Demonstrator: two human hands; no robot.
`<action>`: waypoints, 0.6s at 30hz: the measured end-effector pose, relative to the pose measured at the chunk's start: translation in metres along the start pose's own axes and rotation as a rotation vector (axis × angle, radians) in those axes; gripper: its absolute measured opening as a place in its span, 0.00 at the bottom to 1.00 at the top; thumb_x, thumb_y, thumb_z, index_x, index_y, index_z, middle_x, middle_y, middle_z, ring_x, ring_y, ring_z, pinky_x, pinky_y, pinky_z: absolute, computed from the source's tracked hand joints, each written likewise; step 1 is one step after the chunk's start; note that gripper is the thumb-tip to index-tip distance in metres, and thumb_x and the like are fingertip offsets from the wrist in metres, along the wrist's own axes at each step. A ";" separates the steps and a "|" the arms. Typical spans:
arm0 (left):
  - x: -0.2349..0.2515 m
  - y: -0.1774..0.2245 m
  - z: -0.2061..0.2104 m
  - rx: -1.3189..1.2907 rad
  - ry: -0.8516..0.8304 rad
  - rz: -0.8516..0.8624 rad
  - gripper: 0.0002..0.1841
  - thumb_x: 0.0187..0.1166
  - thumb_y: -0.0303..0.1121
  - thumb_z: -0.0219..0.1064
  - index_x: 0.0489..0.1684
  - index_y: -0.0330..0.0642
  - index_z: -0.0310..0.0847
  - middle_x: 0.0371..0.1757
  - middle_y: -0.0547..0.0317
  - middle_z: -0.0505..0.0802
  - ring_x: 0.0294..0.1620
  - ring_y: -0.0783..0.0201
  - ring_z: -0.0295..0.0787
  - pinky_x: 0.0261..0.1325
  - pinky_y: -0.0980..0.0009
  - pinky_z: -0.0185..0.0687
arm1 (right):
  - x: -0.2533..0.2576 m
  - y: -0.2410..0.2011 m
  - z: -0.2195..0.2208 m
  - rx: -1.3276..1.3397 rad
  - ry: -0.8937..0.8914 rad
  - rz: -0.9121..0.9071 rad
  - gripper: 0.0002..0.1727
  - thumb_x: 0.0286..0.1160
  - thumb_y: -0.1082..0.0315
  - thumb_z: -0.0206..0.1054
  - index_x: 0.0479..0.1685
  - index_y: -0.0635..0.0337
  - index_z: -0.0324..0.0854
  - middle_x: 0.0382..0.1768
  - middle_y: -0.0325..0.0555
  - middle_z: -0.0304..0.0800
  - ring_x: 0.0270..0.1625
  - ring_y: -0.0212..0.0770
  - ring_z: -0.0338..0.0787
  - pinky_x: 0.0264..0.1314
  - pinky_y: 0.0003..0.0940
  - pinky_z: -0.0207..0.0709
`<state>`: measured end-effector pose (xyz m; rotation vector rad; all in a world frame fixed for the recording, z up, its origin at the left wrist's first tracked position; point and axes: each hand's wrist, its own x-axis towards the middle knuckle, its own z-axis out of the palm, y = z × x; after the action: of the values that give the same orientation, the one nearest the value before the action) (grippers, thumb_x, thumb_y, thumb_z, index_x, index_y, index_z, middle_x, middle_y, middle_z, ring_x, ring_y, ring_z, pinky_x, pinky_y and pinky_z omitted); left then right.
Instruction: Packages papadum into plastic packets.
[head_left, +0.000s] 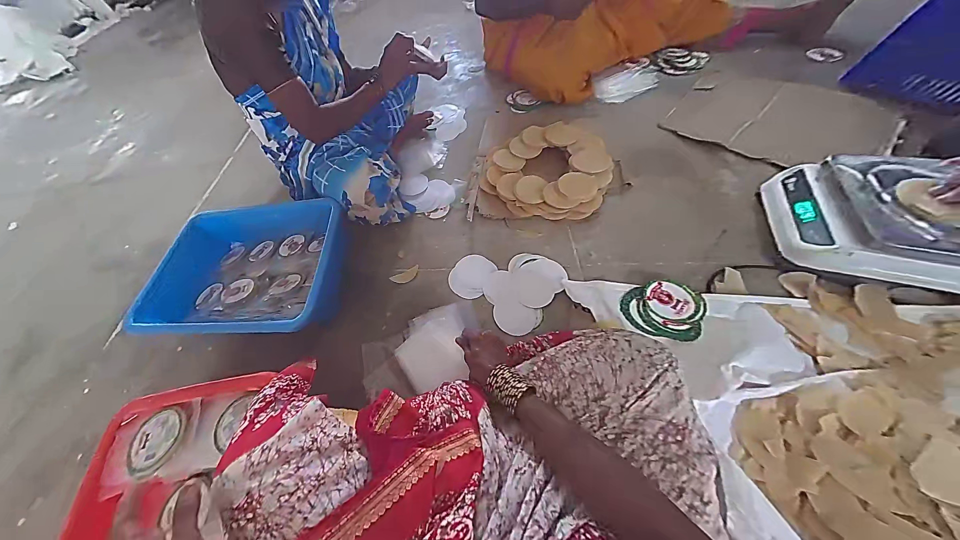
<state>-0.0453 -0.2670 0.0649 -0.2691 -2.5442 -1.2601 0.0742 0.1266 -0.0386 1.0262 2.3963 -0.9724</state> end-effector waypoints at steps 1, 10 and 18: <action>0.002 0.027 0.012 -0.010 -0.064 0.105 0.32 0.82 0.28 0.60 0.81 0.14 0.56 0.84 0.20 0.64 0.88 0.44 0.62 0.88 0.62 0.58 | -0.004 0.004 -0.004 0.027 0.030 -0.008 0.24 0.94 0.55 0.49 0.68 0.61 0.82 0.64 0.64 0.88 0.71 0.61 0.85 0.73 0.60 0.74; -0.024 0.141 0.203 0.099 -0.945 0.536 0.33 0.73 0.37 0.75 0.80 0.38 0.75 0.78 0.44 0.83 0.86 0.39 0.67 0.88 0.27 0.35 | -0.039 0.036 0.016 0.764 0.248 -0.341 0.11 0.74 0.62 0.73 0.38 0.63 0.90 0.34 0.45 0.92 0.40 0.37 0.90 0.52 0.40 0.83; -0.044 0.128 0.229 0.234 -1.162 0.429 0.15 0.87 0.38 0.61 0.45 0.35 0.88 0.39 0.44 0.93 0.48 0.45 0.91 0.61 0.45 0.80 | -0.045 0.031 0.016 1.298 0.122 -0.421 0.05 0.72 0.77 0.69 0.43 0.66 0.85 0.33 0.39 0.90 0.35 0.29 0.87 0.41 0.27 0.83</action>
<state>-0.0065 -0.0086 0.0135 -1.8100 -3.1301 -0.6753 0.1284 0.1087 -0.0396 0.8731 1.9101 -2.8393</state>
